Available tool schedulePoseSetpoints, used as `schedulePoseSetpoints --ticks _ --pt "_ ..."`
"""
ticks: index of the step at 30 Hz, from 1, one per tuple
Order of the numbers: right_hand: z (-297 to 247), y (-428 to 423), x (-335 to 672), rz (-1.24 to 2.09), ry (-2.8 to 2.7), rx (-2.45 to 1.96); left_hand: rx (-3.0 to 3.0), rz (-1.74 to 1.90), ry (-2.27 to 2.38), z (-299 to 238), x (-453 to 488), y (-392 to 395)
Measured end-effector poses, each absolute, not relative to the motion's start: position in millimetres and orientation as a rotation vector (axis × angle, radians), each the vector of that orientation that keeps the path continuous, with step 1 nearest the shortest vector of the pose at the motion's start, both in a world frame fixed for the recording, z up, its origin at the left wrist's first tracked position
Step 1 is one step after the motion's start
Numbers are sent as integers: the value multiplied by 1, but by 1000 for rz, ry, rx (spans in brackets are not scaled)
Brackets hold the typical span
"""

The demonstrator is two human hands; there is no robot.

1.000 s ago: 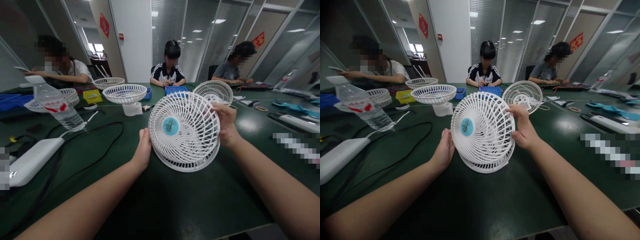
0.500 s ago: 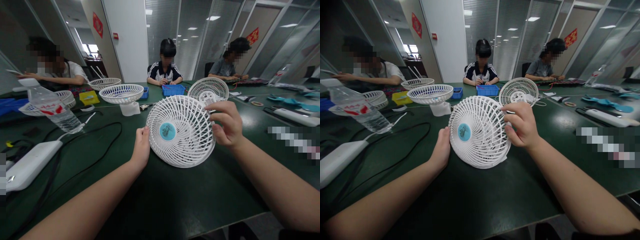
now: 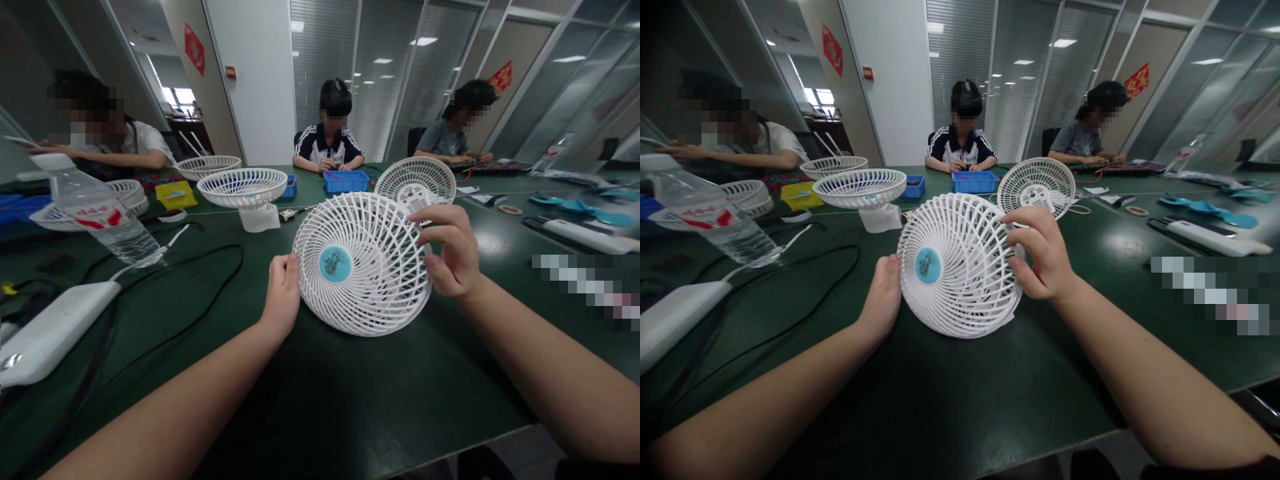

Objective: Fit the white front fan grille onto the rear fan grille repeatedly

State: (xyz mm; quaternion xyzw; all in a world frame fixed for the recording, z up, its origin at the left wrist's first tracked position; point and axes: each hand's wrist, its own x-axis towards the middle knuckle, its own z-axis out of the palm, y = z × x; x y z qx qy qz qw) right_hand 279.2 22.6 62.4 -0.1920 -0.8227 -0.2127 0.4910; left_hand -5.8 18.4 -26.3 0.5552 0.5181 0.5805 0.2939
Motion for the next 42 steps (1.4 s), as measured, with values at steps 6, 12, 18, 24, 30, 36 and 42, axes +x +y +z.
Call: schedulePoseSetpoints --ticks 6,12,18,24,30,36,42 --pt "63 20 280 -525 -1999 -509 1434 1574 1365 -27 -5 23" --pt "68 17 277 -589 -2014 -485 1409 1589 1334 -27 -3 24" --pt "70 16 275 -610 -2032 -466 1467 1591 1380 -26 -4 24" --pt "69 17 275 -543 -2012 -483 1486 1561 1405 -24 -3 23" --pt "68 16 274 -563 -2003 -468 1471 1555 1422 -24 -2 24" --pt "67 16 274 -573 -1978 -473 1413 1566 1400 -24 -1 25" --pt "67 16 274 -565 -2000 -478 1367 1570 1407 -25 0 24"
